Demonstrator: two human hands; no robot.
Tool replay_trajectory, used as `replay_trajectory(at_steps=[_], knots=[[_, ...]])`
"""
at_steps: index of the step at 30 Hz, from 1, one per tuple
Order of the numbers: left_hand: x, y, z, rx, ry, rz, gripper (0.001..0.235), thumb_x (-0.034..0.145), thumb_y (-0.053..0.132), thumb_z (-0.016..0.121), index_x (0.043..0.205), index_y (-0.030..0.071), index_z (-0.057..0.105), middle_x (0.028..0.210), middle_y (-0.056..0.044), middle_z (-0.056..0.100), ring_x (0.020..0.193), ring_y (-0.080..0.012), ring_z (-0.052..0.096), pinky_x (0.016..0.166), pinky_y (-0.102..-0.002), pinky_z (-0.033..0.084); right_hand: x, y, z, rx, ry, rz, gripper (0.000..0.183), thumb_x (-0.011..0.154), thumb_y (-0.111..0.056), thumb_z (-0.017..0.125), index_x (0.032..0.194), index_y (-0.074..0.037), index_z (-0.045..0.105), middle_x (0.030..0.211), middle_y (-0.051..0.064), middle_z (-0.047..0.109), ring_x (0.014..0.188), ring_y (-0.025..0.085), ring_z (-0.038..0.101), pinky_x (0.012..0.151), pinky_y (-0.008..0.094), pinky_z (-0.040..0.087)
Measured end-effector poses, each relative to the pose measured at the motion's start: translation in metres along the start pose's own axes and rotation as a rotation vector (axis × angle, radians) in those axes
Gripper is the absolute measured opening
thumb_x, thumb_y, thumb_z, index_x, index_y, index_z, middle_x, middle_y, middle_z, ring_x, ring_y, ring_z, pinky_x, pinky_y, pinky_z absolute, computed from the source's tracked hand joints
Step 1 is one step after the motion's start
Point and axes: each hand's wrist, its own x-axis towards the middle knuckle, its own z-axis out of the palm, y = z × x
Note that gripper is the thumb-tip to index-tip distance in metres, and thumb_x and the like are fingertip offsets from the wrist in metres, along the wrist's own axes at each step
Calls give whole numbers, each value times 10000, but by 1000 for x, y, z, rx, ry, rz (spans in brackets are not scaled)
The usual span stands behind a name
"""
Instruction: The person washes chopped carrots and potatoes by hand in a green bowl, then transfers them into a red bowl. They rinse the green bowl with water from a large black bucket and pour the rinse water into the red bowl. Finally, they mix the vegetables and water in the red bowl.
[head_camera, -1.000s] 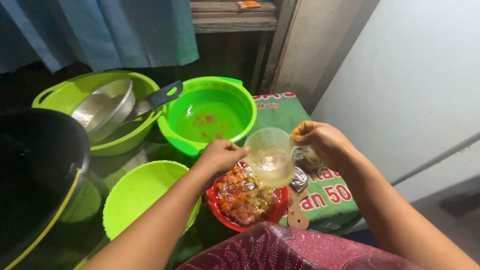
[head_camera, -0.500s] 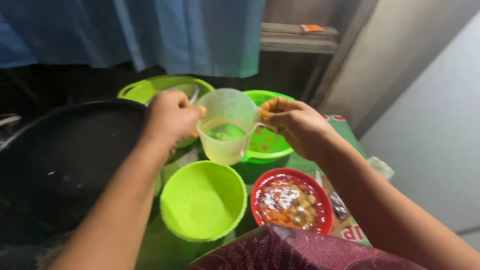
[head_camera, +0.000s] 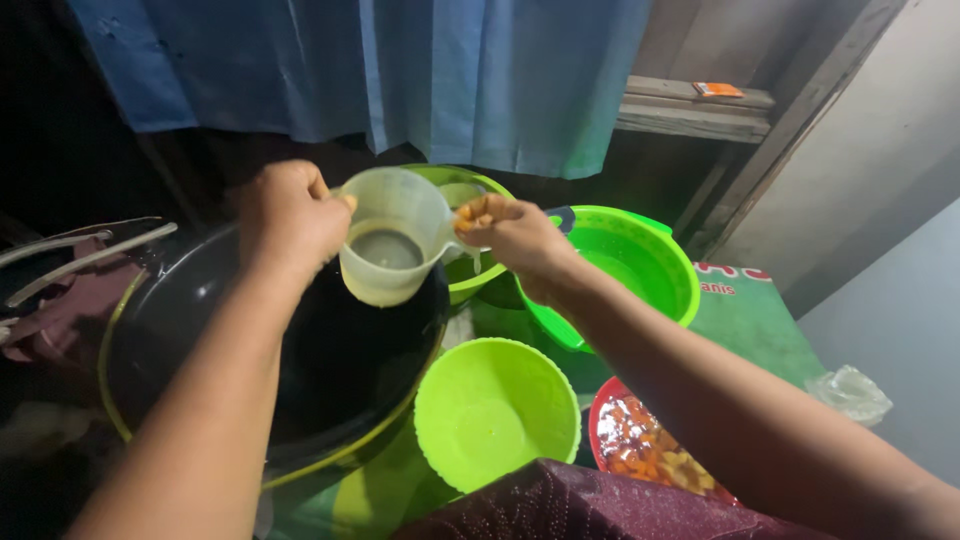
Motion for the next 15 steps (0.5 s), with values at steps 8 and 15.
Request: replay_trajectory(at_steps=[8,15], knots=[[-10,-50,40,-64,-182,-205,270,765,196,769,617,29,616,614,-162,688,583,-282,705,612,-398,563,5,51,19,-86,70,205,141,880,-120,751,1020,-103,747,856,2,681,694,99,543,602,262,436],[-16,-65,48,-68,-299,-273,253,798,161,725,615,27,613,574,-145,686,506,-232,688,539,-360,550,-9,64,35,-267,116,281,222,842,-191,797,1047,-124,747,962,26,742,800,131,631,644,310,500]])
